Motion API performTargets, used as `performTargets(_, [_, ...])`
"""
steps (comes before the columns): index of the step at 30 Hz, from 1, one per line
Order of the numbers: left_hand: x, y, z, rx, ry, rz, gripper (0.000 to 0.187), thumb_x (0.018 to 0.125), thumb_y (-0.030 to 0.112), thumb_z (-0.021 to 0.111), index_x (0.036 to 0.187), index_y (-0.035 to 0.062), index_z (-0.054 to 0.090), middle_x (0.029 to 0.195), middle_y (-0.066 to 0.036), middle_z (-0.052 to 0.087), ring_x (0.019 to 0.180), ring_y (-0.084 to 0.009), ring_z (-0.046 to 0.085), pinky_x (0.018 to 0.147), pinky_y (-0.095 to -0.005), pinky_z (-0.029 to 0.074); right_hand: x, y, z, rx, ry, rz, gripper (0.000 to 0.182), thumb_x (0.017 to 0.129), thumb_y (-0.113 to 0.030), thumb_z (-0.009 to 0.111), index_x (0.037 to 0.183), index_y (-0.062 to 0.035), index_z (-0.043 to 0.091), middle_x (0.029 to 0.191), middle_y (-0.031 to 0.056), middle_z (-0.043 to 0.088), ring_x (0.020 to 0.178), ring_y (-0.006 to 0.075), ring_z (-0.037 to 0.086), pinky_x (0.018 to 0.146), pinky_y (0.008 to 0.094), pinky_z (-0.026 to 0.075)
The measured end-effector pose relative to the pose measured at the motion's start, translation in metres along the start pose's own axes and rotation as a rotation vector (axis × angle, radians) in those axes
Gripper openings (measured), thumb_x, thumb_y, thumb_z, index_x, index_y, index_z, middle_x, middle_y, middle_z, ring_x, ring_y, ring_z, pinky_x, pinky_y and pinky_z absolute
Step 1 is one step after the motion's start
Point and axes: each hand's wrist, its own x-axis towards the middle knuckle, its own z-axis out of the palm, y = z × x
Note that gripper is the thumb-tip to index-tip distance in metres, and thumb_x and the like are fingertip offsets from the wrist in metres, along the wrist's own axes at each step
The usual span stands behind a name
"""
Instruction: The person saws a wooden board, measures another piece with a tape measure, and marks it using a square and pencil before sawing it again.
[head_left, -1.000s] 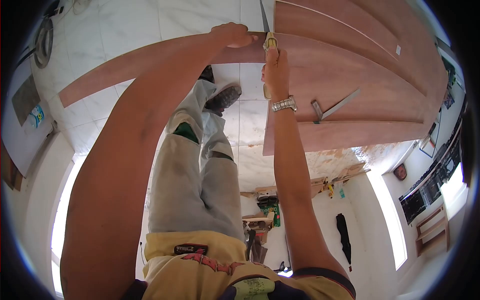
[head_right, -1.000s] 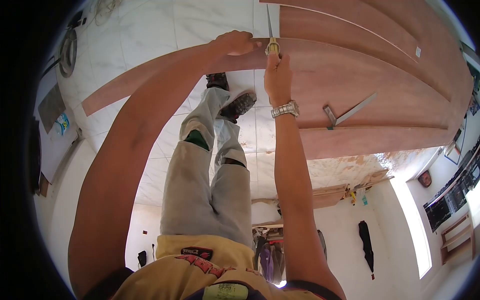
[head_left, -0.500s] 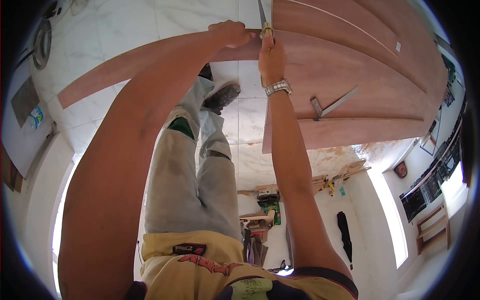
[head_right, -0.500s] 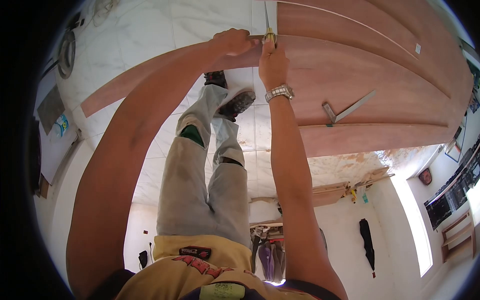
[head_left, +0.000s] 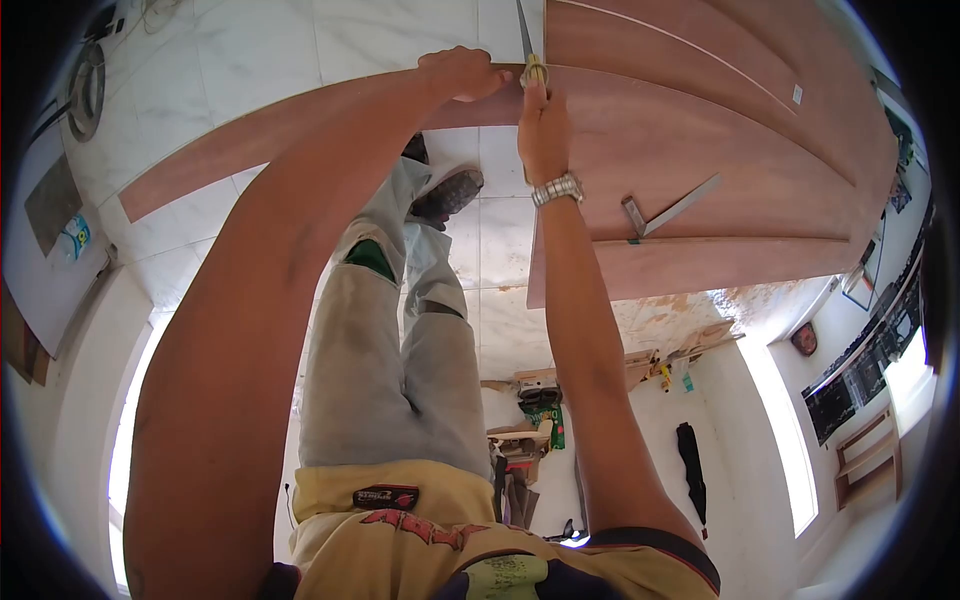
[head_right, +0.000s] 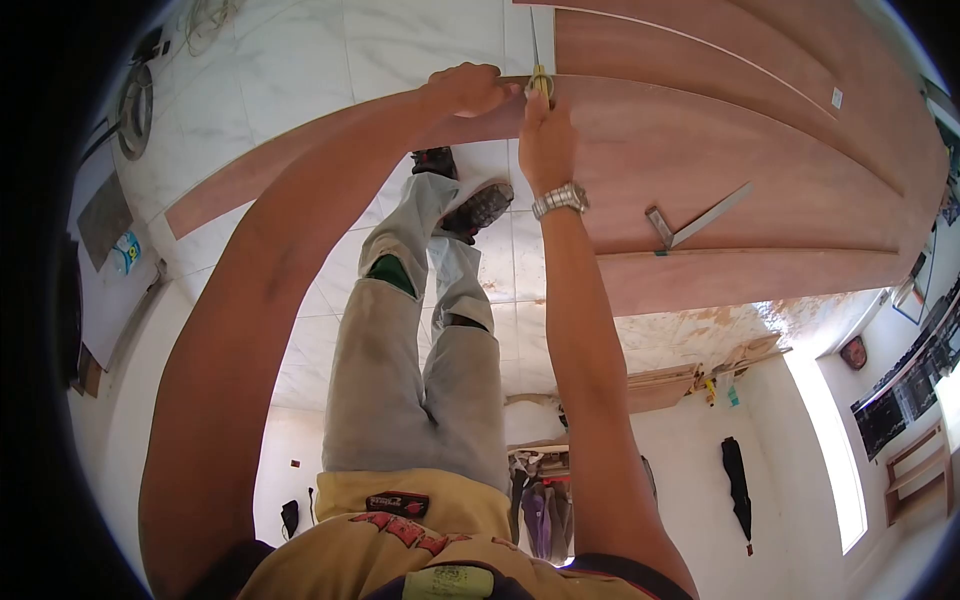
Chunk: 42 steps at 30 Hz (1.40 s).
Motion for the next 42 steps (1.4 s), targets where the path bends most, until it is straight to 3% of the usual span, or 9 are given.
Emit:
performTargets(2, [-0.005,-0.001,-0.003,-0.022,0.004,0.032,0.065,0.1,0.062,0.041,0.128,0.0085,0.064,0.124,-0.013,0.069,0.121,-0.033,0.063,0.1,-0.052,0.048,-0.073,0.016,-0.028,-0.107,0.01,0.009,0.035,0.107,-0.035,0.047,0.105,-0.0005,0.05,0.075,0.0259,0.064,0.073,0.0485,0.064,0.061,0.0522,0.048])
performTargets(4, [-0.002,-0.002,-0.004,-0.024,0.005,0.021,0.065,0.1,0.062,0.041,0.128,0.0086,0.064,0.127,-0.013,0.068,0.123,-0.0326,0.062,0.102,-0.0521,0.047,-0.168,0.009,-0.067,0.033,0.013,0.125,0.036,0.109,-0.033,0.045,0.102,0.0017,0.052,0.077,0.0202,0.058,0.067,0.0281,0.056,0.062,0.0437,0.045])
performTargets(9, [-0.004,0.001,0.006,-0.001,0.009,-0.025,0.062,0.1,0.063,0.043,0.13,0.0128,0.065,0.126,-0.008,0.069,0.122,-0.0298,0.063,0.1,-0.0525,0.047,-0.115,0.021,-0.044,-0.088,-0.008,0.125,0.033,0.107,-0.032,0.05,0.101,0.0,0.052,0.077,0.0278,0.065,0.073,0.0482,0.064,0.061,0.0516,0.049])
performTargets(14, [0.0,0.0,0.002,-0.029,0.01,-0.012,0.063,0.101,0.063,0.043,0.131,0.0127,0.065,0.127,-0.009,0.068,0.122,-0.0304,0.063,0.101,-0.0523,0.046,0.0,0.013,0.004,0.01,0.042,-0.063,0.037,0.107,-0.037,0.047,0.102,-0.0001,0.052,0.081,0.0302,0.066,0.076,0.0519,0.064,0.06,0.0557,0.046])
performTargets(21, [-0.001,-0.004,0.002,-0.009,0.016,0.018,0.063,0.1,0.061,0.041,0.127,0.0082,0.065,0.125,-0.014,0.069,0.12,-0.034,0.064,0.101,-0.0539,0.048,-0.204,0.024,-0.073,0.084,0.088,-0.021,0.037,0.109,-0.034,0.044,0.101,0.0006,0.052,0.075,0.0204,0.059,0.066,0.0266,0.059,0.058,0.0442,0.043])
performTargets(23, [-0.006,0.0,0.0,-0.012,0.013,0.022,0.064,0.101,0.061,0.041,0.128,0.0079,0.064,0.126,-0.015,0.069,0.121,-0.0345,0.064,0.101,-0.0537,0.048,-0.123,0.03,-0.045,-0.076,-0.042,0.123,0.029,0.107,-0.029,0.049,0.102,-0.001,0.05,0.074,0.0253,0.062,0.066,0.0458,0.062,0.058,0.0499,0.047])
performTargets(33, [-0.002,-0.008,0.0,0.014,0.078,0.07,0.066,0.097,0.063,0.049,0.14,0.013,0.056,0.133,-0.01,0.066,0.126,-0.032,0.061,0.102,-0.0494,0.05,0.007,0.01,0.006,0.033,0.041,-0.007,0.043,0.106,-0.042,0.047,0.099,0.0001,0.053,0.081,0.0301,0.065,0.075,0.049,0.065,0.064,0.053,0.05])
performTargets(38, [-0.002,-0.007,0.002,0.03,0.031,0.068,0.063,0.098,0.062,0.049,0.137,0.0125,0.058,0.13,-0.009,0.067,0.124,-0.031,0.062,0.101,-0.051,0.049,-0.178,0.018,-0.075,-0.008,-0.036,0.138,0.025,0.107,-0.025,0.049,0.114,-0.0011,0.051,0.087,0.0238,0.068,0.07,0.0362,0.066,0.062,0.0437,0.05])
performTargets(42, [-0.006,-0.001,0.002,0.007,-0.004,0.039,0.061,0.097,0.059,0.05,0.131,0.0092,0.061,0.127,-0.014,0.068,0.123,-0.0329,0.062,0.102,-0.0525,0.046,-0.172,0.012,-0.072,0.068,0.009,0.096,0.034,0.109,-0.031,0.044,0.101,0.0008,0.053,0.081,0.0207,0.062,0.069,0.0224,0.06,0.062,0.0398,0.047])
